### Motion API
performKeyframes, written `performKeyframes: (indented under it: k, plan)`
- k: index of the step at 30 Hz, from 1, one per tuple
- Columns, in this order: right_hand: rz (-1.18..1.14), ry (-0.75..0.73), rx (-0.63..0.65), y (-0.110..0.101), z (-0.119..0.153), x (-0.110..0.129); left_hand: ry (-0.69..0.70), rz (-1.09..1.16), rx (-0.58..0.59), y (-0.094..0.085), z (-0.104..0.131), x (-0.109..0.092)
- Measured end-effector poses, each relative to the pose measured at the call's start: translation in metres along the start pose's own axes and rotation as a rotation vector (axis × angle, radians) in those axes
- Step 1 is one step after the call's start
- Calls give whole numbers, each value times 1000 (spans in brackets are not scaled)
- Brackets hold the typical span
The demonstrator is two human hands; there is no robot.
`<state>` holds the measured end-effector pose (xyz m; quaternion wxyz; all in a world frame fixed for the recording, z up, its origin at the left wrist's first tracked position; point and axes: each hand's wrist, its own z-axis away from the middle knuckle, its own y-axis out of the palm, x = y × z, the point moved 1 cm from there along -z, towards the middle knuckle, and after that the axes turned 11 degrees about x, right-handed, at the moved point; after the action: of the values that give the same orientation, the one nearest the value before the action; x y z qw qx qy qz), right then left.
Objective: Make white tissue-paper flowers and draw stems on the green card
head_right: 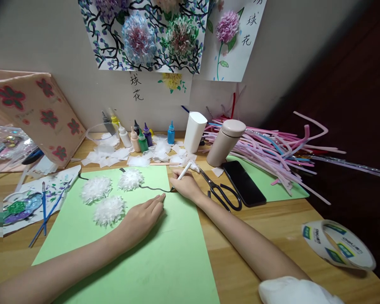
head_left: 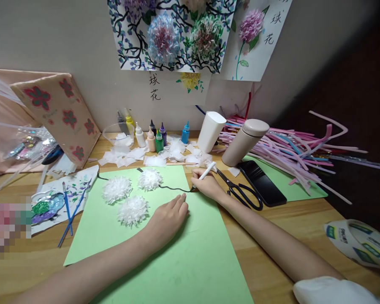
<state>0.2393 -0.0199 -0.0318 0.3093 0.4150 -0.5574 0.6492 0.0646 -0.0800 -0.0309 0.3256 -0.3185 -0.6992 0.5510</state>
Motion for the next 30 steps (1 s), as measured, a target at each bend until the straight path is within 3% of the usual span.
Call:
performKeyframes:
  k: [21,27,30]
  plan:
    - [-12,39,13,0,-2,-4,-4,41,-27,3,1,-1]
    - [-289,59,5,1,0,0,-30,120,87,1,1,-1]
    - [-318,-52,136,10,3,20,-53,163,149,-1,1,-2]
